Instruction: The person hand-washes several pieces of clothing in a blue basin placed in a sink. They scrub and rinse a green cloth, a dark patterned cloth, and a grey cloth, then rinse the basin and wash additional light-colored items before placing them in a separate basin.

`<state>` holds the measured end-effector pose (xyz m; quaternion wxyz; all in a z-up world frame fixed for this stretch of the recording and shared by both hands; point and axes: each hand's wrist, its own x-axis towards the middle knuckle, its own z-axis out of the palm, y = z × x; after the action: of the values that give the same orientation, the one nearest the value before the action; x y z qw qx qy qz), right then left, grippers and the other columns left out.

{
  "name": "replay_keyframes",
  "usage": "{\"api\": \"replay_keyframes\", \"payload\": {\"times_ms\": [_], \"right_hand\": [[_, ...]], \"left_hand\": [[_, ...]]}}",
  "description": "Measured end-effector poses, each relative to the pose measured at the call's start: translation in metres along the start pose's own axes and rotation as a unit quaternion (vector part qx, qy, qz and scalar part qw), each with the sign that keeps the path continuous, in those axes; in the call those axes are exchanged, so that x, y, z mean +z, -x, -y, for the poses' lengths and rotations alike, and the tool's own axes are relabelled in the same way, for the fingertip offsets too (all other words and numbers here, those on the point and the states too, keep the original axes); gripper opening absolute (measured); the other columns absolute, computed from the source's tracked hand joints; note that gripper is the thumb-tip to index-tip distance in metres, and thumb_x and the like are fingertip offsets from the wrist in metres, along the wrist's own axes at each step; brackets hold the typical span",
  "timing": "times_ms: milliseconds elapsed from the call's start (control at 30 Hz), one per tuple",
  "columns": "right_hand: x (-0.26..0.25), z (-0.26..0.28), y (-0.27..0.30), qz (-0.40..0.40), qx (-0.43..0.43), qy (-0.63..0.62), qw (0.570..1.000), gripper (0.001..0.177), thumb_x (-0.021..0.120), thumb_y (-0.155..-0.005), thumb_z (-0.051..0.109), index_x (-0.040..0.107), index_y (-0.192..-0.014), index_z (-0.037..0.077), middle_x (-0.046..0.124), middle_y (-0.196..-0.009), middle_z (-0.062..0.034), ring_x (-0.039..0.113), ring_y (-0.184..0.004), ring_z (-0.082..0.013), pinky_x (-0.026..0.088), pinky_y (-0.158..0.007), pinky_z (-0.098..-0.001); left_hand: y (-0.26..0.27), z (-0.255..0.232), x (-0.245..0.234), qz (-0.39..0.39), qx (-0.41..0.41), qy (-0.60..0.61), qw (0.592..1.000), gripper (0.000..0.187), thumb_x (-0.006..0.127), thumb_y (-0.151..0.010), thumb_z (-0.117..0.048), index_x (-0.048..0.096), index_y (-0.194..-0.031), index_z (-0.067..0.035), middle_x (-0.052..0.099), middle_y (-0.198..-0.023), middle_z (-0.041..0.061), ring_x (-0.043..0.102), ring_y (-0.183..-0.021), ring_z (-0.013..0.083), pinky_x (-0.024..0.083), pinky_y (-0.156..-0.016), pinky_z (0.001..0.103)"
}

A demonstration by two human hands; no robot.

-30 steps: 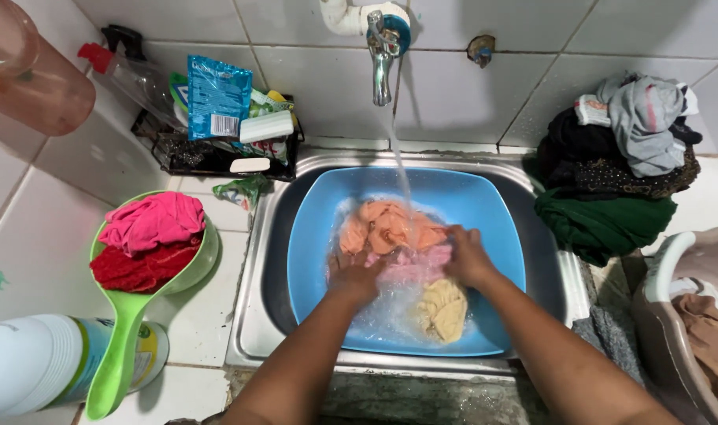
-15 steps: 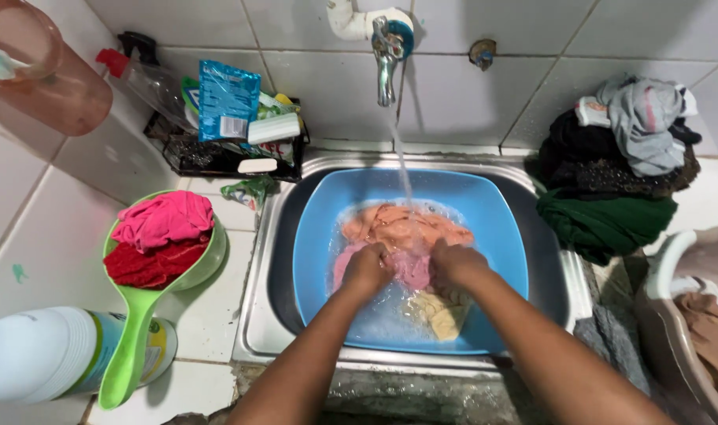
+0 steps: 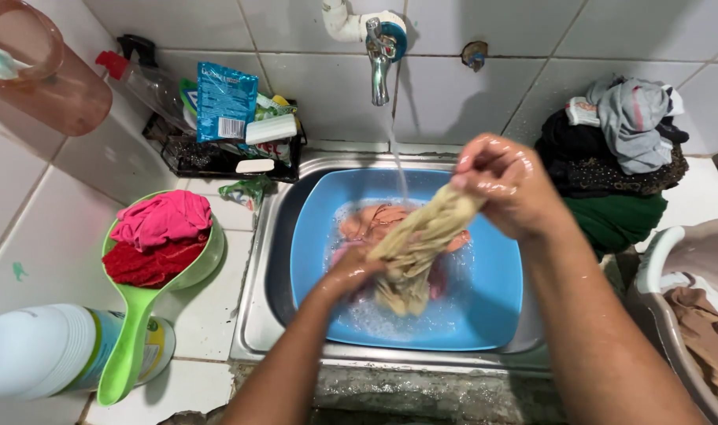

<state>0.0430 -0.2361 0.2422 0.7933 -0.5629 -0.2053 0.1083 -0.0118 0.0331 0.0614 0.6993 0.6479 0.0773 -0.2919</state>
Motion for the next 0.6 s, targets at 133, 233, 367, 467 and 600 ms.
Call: {"api": "replay_keyframes", "payload": {"times_ms": [133, 233, 367, 467, 600], "right_hand": [[-0.049, -0.033, 0.002, -0.124, 0.131, 0.166, 0.969, 0.009, 0.066, -0.089, -0.004, 0.066, -0.093, 0.003, 0.067, -0.086, -0.0048, 0.064, -0.074, -0.0124, 0.053, -0.064, -0.0275], [-0.067, -0.095, 0.020, -0.110, 0.340, 0.311, 0.881, 0.008, 0.073, -0.086, 0.011, 0.070, -0.093, 0.007, 0.069, -0.080, -0.0111, 0.065, -0.066, -0.0201, 0.052, -0.054, -0.0358], [-0.033, -0.182, 0.050, 0.067, 0.454, 0.523, 0.718, 0.039, 0.084, -0.078, 0.028, 0.066, -0.109, 0.016, 0.076, -0.094, -0.0074, 0.072, -0.080, -0.0180, 0.058, -0.070, -0.0353], [-0.008, -0.214, 0.070, 0.213, 0.341, 0.565, 0.720, 0.043, 0.074, -0.083, 0.016, 0.059, -0.122, 0.008, 0.074, -0.100, -0.0118, 0.073, -0.089, -0.0249, 0.059, -0.078, -0.0383], [-0.027, -0.191, 0.059, 0.127, 0.396, 0.352, 0.839, 0.046, 0.080, -0.064, 0.015, 0.073, -0.109, 0.007, 0.079, -0.102, -0.0134, 0.077, -0.094, -0.0275, 0.062, -0.085, -0.0410]], "left_hand": [[0.017, -0.031, -0.038, 0.019, 0.056, 0.074, 0.996, 0.044, 0.071, -0.086, -0.022, 0.070, -0.124, 0.001, 0.078, -0.101, 0.013, 0.075, -0.085, 0.0221, 0.061, -0.078, 0.035], [0.022, -0.037, -0.045, -0.063, 0.003, -0.297, 0.953, 0.048, 0.071, -0.091, -0.032, 0.076, -0.129, -0.004, 0.080, -0.108, 0.015, 0.076, -0.091, 0.0242, 0.059, -0.081, 0.033], [0.030, -0.027, -0.013, -0.071, -0.016, -0.443, 0.893, 0.076, 0.079, -0.082, -0.034, 0.042, -0.147, -0.024, 0.042, -0.154, 0.012, 0.044, -0.137, 0.0314, 0.041, -0.111, 0.051], [0.029, -0.024, 0.019, 0.019, -0.086, -0.629, 0.773, 0.090, 0.081, -0.083, -0.043, 0.028, -0.155, -0.046, 0.000, -0.171, 0.012, -0.002, -0.157, 0.0363, 0.006, -0.118, 0.070], [0.029, -0.022, 0.028, 0.014, -0.106, -0.668, 0.736, 0.097, 0.081, -0.080, -0.044, 0.025, -0.159, -0.050, 0.002, -0.172, 0.012, -0.002, -0.157, 0.0418, 0.003, -0.120, 0.073]]}}
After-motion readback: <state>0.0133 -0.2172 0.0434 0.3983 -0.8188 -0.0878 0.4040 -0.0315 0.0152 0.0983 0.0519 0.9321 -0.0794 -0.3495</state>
